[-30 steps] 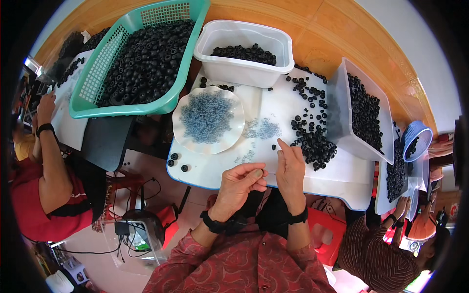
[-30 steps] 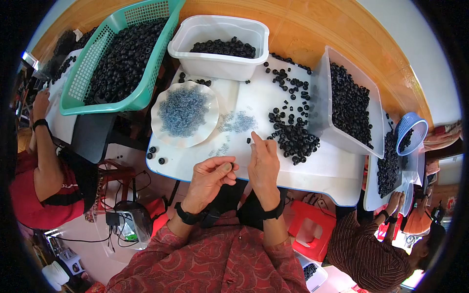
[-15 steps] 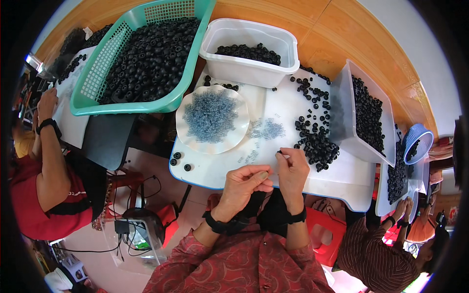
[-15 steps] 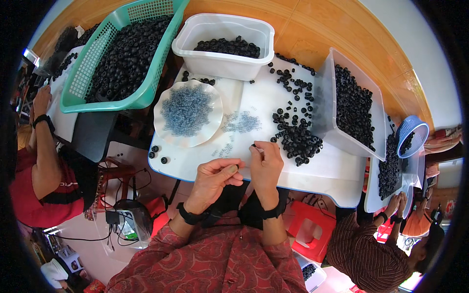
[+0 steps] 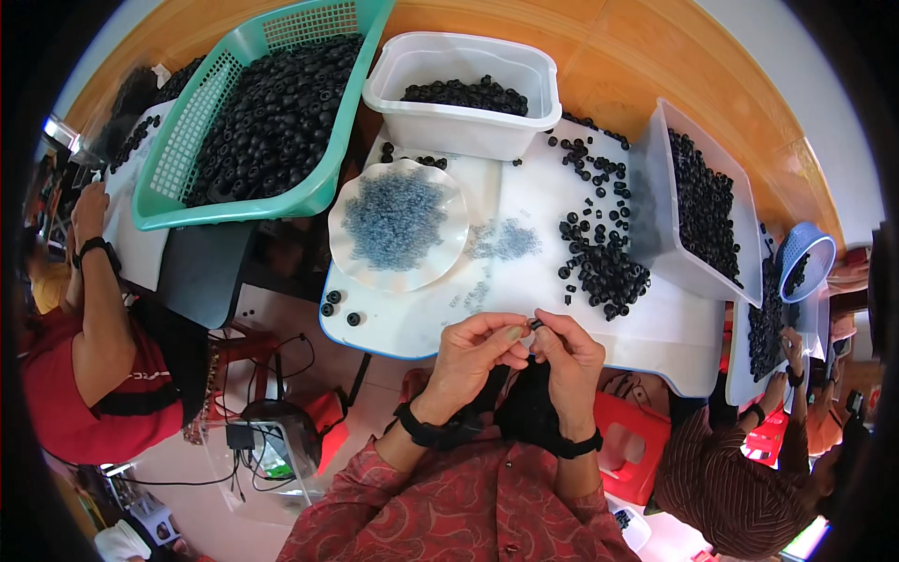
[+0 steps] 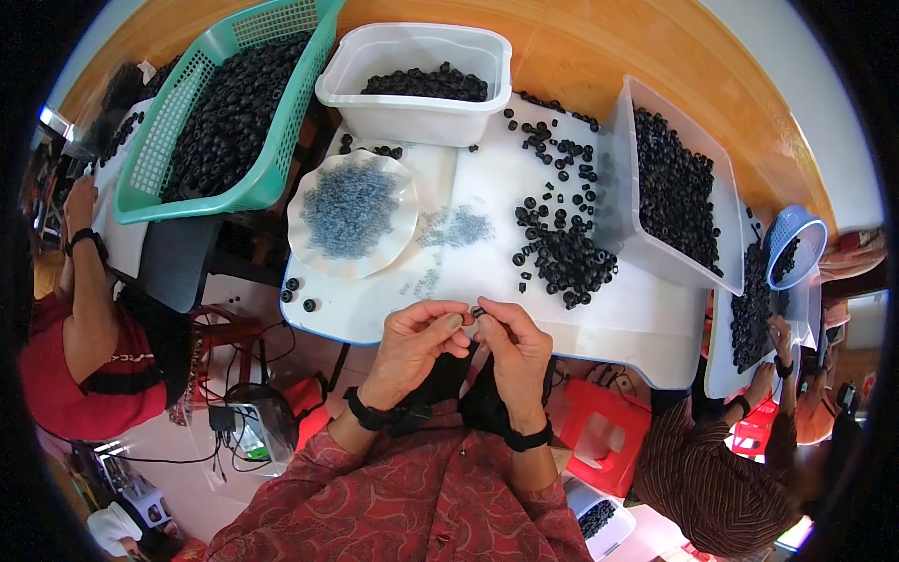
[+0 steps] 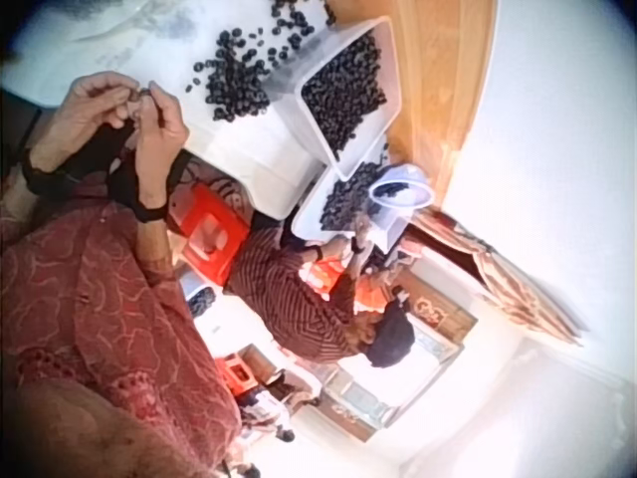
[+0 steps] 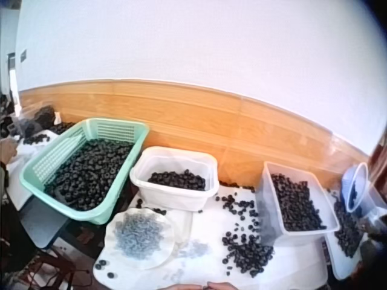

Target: Sorting small black spherical plastic components at a long table into various containers.

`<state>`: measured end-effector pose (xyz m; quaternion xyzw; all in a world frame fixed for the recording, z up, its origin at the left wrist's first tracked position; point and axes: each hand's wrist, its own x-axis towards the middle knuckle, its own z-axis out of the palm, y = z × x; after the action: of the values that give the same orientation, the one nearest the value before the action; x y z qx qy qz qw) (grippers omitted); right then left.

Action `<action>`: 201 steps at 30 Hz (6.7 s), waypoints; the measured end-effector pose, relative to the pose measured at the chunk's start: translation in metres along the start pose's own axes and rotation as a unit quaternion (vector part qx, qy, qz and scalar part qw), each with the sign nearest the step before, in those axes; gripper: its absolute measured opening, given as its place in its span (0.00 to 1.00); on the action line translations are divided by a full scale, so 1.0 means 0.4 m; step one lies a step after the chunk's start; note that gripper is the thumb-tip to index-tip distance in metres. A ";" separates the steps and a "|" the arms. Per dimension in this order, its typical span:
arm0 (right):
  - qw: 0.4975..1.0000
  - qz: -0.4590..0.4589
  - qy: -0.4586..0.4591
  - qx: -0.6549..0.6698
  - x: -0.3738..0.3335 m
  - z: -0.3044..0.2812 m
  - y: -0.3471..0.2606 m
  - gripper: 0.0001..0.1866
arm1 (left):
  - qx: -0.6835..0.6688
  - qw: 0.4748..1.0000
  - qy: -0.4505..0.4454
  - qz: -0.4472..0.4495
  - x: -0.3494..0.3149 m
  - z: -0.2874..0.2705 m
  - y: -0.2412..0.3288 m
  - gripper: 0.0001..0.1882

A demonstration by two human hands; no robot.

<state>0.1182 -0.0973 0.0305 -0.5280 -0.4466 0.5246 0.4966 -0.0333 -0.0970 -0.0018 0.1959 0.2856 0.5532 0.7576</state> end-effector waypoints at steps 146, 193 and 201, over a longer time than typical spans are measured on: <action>0.975 -0.167 0.039 -0.144 -0.066 -0.005 -0.021 0.07 | 0.101 0.994 -0.033 -0.011 -0.040 0.029 0.013 0.10; 0.947 -0.218 0.008 -0.236 -0.071 -0.001 -0.043 0.09 | 0.183 0.981 -0.049 0.026 -0.065 0.029 0.028 0.11; 0.950 -0.219 0.004 -0.223 -0.083 0.017 -0.050 0.09 | 0.151 0.988 -0.035 0.008 -0.057 0.018 0.019 0.10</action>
<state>0.1107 -0.1278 0.0541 -0.5167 -0.6549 0.2874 0.4706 -0.0392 -0.1163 0.0134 0.3295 0.3377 0.5029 0.7242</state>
